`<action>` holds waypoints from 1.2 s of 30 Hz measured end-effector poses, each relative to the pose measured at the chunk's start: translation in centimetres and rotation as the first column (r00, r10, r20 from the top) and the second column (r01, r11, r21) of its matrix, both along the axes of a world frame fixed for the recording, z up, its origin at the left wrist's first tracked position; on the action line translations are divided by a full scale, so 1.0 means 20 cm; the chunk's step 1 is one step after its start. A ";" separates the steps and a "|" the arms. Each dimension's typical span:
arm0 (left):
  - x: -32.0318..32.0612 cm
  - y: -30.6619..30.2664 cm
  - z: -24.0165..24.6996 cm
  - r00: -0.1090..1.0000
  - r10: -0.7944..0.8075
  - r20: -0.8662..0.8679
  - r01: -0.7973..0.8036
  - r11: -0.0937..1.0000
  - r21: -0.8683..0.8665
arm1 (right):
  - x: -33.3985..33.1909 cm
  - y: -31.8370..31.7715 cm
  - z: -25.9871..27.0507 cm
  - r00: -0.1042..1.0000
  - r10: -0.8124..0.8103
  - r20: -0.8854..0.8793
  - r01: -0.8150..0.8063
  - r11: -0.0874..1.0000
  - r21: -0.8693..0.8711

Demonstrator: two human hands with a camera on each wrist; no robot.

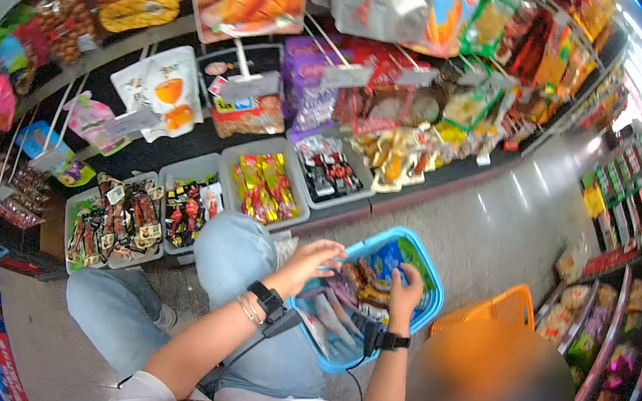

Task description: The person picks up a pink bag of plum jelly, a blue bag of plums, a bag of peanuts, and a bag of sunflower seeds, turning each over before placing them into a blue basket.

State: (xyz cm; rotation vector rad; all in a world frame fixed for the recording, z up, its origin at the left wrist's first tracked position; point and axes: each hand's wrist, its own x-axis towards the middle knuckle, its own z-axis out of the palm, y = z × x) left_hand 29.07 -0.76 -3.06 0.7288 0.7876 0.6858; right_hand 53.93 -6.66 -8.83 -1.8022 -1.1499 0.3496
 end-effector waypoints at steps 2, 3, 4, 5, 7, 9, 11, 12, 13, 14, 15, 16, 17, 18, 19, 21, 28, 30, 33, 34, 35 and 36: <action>-0.02 0.01 0.09 0.992 0.031 0.125 -0.035 0.999 0.033 | -0.15 0.08 0.21 0.978 0.085 -0.191 -0.076 0.996 0.054; -0.03 0.01 0.16 0.981 0.049 0.185 -0.056 0.998 0.035 | -0.24 0.11 0.31 0.950 0.127 -0.284 -0.109 0.991 0.080; -0.06 0.03 0.19 0.977 0.065 0.202 -0.081 0.994 0.075 | -0.32 0.13 0.41 0.936 0.196 -0.292 -0.162 0.978 0.134; -0.09 0.05 0.23 0.973 0.078 0.218 -0.104 0.988 0.114 | -0.40 0.16 0.52 0.910 0.268 -0.317 -0.222 0.959 0.174; -0.18 0.07 0.33 0.964 0.110 0.241 -0.158 0.969 0.192 | -0.56 0.20 0.74 0.838 0.407 -0.362 -0.335 0.909 0.246; -0.28 0.12 0.42 0.946 0.165 0.278 -0.237 0.939 0.248 | -0.71 0.24 0.93 0.750 0.501 -0.431 -0.412 0.865 0.287; -0.41 0.15 0.56 0.918 0.244 0.311 -0.336 0.897 0.287 | -0.85 0.29 1.12 0.661 0.589 -0.466 -0.477 0.808 0.345; -0.47 0.17 0.61 0.903 0.273 0.332 -0.380 0.869 0.318 | -0.88 0.35 1.14 0.619 0.653 -0.435 -0.529 0.757 0.384; -0.53 0.20 0.66 0.887 0.299 0.352 -0.420 0.837 0.349 | -0.92 0.40 1.19 0.588 0.676 -0.444 -0.542 0.737 0.404; -0.58 0.22 0.71 0.870 0.322 0.372 -0.459 0.804 0.379 | -0.96 0.44 1.25 0.556 0.698 -0.452 -0.555 0.716 0.423; -0.64 0.23 0.78 0.863 0.349 0.366 -0.488 0.763 0.423 | -1.01 0.49 1.30 0.518 0.720 -0.461 -0.555 0.693 0.460; -0.69 0.25 0.84 0.854 0.375 0.361 -0.513 0.722 0.465 | -1.05 0.54 1.35 0.480 0.741 -0.470 -0.552 0.671 0.495; -0.74 0.26 0.89 0.851 0.406 0.332 -0.524 0.684 0.507 | -1.08 0.58 1.39 0.464 0.765 -0.447 -0.577 0.644 0.502; -0.78 0.28 0.94 0.848 0.406 0.340 -0.529 0.660 0.533 | -1.11 0.60 1.44 0.414 0.779 -0.471 -0.583 0.624 0.520; -0.82 0.29 0.99 0.825 0.432 0.364 -0.565 0.631 0.532 | -1.16 0.61 1.49 0.362 0.791 -0.494 -0.587 0.605 0.538; -0.89 0.33 1.07 0.782 0.461 0.420 -0.624 0.579 0.525 | -1.23 0.65 1.54 0.259 0.826 -0.500 -0.615 0.540 0.574; -1.15 0.49 1.23 0.640 0.614 0.462 -0.758 0.407 0.509 | -1.57 0.84 1.61 0.046 0.870 -0.490 -0.689 0.383 0.615; -1.23 0.55 1.27 0.571 0.683 0.456 -0.797 0.329 0.506 | -1.65 0.90 1.65 0.092 0.878 -0.469 -0.699 0.393 0.597; -1.33 0.61 1.34 0.558 0.716 0.419 -0.794 0.312 0.522 | -1.75 1.00 1.70 0.211 0.870 -0.445 -0.696 0.454 0.556; -1.36 0.63 1.36 0.547 0.746 0.379 -0.781 0.293 0.551 | -1.78 1.04 1.72 0.259 0.862 -0.436 -0.690 0.481 0.541; -1.38 0.65 1.37 0.534 0.775 0.339 -0.767 0.275 0.579 | -1.80 1.08 1.72 0.295 0.856 -0.424 -0.695 0.497 0.520; -1.40 0.67 1.38 0.517 0.801 0.300 -0.752 0.258 0.607 | -1.82 1.10 1.72 0.310 0.851 -0.425 -0.696 0.507 0.509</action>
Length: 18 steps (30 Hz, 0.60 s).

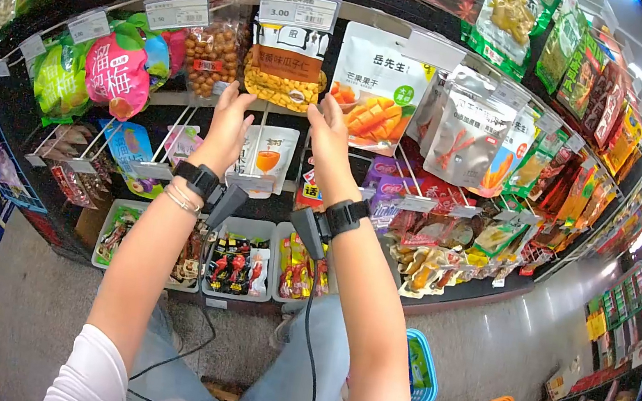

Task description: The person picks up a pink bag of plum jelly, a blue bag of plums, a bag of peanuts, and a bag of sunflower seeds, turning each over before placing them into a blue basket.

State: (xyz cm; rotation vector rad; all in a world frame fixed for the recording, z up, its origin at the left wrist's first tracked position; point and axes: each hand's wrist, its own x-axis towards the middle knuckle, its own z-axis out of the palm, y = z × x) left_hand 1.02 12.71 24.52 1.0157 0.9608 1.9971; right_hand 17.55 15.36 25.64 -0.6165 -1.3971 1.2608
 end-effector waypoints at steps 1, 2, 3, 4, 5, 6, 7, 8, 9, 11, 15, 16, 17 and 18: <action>-0.03 0.04 0.00 0.998 0.021 -0.063 -0.022 1.000 -0.022 | -0.02 0.02 0.00 1.000 -0.011 0.012 0.011 1.000 -0.005; -0.05 0.06 -0.01 0.999 0.007 -0.053 -0.009 0.999 -0.042 | -0.03 0.04 -0.01 0.999 -0.023 0.023 0.024 1.000 -0.011; -0.06 0.06 0.00 0.999 -0.008 -0.043 0.005 0.998 -0.062 | -0.04 0.04 -0.01 0.999 -0.039 0.017 0.039 0.999 -0.021; -0.06 0.06 0.01 0.999 -0.023 -0.031 0.021 0.996 -0.083 | -0.05 0.05 -0.02 0.999 -0.046 -0.005 0.046 0.999 -0.017; -0.07 0.07 0.01 0.999 0.006 -0.035 -0.009 0.996 -0.094 | -0.05 0.05 -0.03 0.998 -0.054 -0.027 0.054 0.998 -0.013; -0.07 0.07 0.01 0.997 0.027 -0.072 -0.034 0.994 -0.100 | -0.06 0.05 -0.05 0.997 -0.062 -0.049 0.062 0.998 -0.011; -0.08 0.07 -0.01 0.993 0.049 -0.108 -0.061 0.992 -0.108 | -0.05 0.04 -0.05 0.993 -0.100 -0.069 0.101 0.995 0.020; -0.08 0.06 -0.02 0.987 0.068 -0.147 -0.085 0.990 -0.114 | -0.05 0.05 -0.06 0.989 -0.116 -0.089 0.120 0.992 0.040; -0.07 0.05 -0.03 0.985 0.105 -0.136 -0.117 0.989 -0.086 | -0.05 0.03 -0.05 0.988 -0.132 -0.076 0.136 0.989 0.051; -0.06 0.03 -0.04 0.990 0.087 -0.110 -0.093 0.994 -0.053 | -0.04 0.03 -0.04 0.988 -0.137 -0.070 0.142 0.988 0.062; -0.04 -0.04 -0.02 0.994 0.032 -0.105 -0.032 0.999 0.001 | -0.04 0.00 -0.02 0.982 -0.092 -0.162 0.101 0.994 0.046; -0.05 -0.06 -0.02 0.993 0.023 -0.112 -0.022 1.000 0.005 | -0.04 -0.02 -0.01 0.976 -0.082 -0.201 0.091 0.995 0.038; -0.05 -0.08 -0.01 0.993 0.014 -0.118 -0.013 1.000 0.008 | -0.04 -0.03 -0.01 0.977 -0.066 -0.204 0.079 0.995 0.053; -0.05 -0.09 -0.01 0.992 0.005 -0.126 -0.004 1.000 0.012 | -0.04 -0.04 -0.01 0.977 -0.065 -0.202 0.077 0.996 0.053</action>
